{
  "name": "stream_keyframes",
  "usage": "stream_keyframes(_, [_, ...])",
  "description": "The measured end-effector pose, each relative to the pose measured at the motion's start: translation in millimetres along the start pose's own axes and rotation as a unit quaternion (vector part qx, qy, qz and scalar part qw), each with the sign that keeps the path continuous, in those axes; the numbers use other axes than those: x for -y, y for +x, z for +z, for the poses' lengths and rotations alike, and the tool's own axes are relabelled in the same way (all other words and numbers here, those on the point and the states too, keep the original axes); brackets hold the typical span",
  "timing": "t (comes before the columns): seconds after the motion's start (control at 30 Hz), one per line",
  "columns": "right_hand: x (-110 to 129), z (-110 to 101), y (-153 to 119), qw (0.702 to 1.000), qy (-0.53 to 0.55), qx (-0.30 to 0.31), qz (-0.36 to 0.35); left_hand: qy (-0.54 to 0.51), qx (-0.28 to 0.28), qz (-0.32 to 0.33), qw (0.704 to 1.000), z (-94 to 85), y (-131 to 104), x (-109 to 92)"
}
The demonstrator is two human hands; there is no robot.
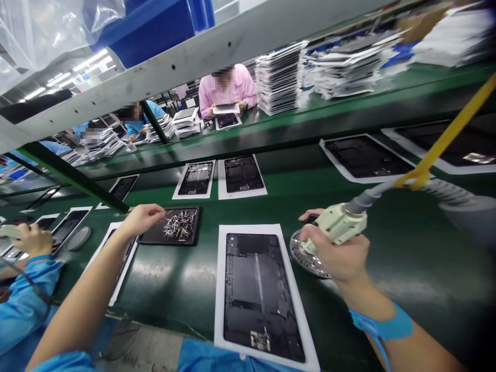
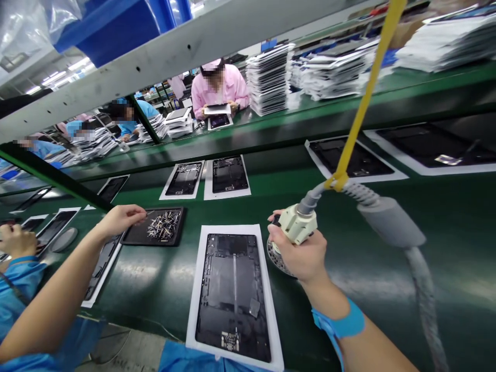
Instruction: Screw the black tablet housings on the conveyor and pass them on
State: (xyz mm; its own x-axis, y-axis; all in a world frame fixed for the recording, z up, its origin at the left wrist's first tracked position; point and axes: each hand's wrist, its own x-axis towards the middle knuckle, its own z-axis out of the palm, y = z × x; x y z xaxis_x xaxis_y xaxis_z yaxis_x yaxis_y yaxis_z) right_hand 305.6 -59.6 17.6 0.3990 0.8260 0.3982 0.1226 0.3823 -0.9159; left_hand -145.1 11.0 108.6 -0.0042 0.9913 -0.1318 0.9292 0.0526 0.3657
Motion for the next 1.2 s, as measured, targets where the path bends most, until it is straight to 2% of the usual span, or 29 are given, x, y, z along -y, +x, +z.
stream_keyframes(0.03, [-0.4,-0.1,0.1,1.0,0.002,0.003,0.003,-0.028,-0.013,0.039,0.999,14.0,-9.1,-11.5])
stream_keyframes(0.1, [-2.5,-0.7,0.0,1.0,-0.001,0.011,0.009,-0.063,-0.035,0.124,0.99,53.9,-22.6,-36.8])
stream_keyframes(0.17, [-5.6,-1.6,-0.1,1.0,-0.007,0.017,0.006,-0.07,-0.033,0.217,0.973,99.9,-28.7,-59.0])
stream_keyframes(0.23, [-7.8,-2.5,-0.2,1.0,-0.012,0.02,0.001,-0.064,-0.045,0.279,0.957,140.7,-28.7,-73.2])
stream_keyframes(0.3, [-8.6,-2.9,-0.2,1.0,-0.017,0.018,0.001,-0.04,-0.07,0.311,0.947,168.9,-25.5,-78.8])
stream_keyframes(0.37, [-8.6,-3.0,-0.3,1.0,-0.023,0.017,0.006,-0.004,-0.093,0.324,0.941,183.8,-22.3,-79.0])
stream_keyframes(0.47, [-10.8,-3.6,-0.9,0.999,-0.022,0.023,0.013,0.044,-0.105,0.342,0.933,189.5,-19.9,-77.5])
stream_keyframes(0.7, [-18.7,-4.7,-3.5,0.999,-0.02,0.018,0.023,0.099,-0.103,0.378,0.915,185.9,-21.9,-83.0])
stream_keyframes(0.9, [-6.6,-3.5,-1.5,0.999,-0.036,-0.005,0.001,0.141,-0.07,0.354,0.922,181.3,-40.1,-88.2])
stream_keyframes(1.0, [-5.4,-5.3,0.5,0.999,-0.028,-0.008,-0.012,0.102,-0.056,0.347,0.931,177.6,-38.2,-87.8])
stream_keyframes(1.2, [-13.5,-7.0,4.0,0.999,-0.02,-0.038,-0.013,-0.038,-0.014,0.25,0.967,179.2,-0.7,-89.2])
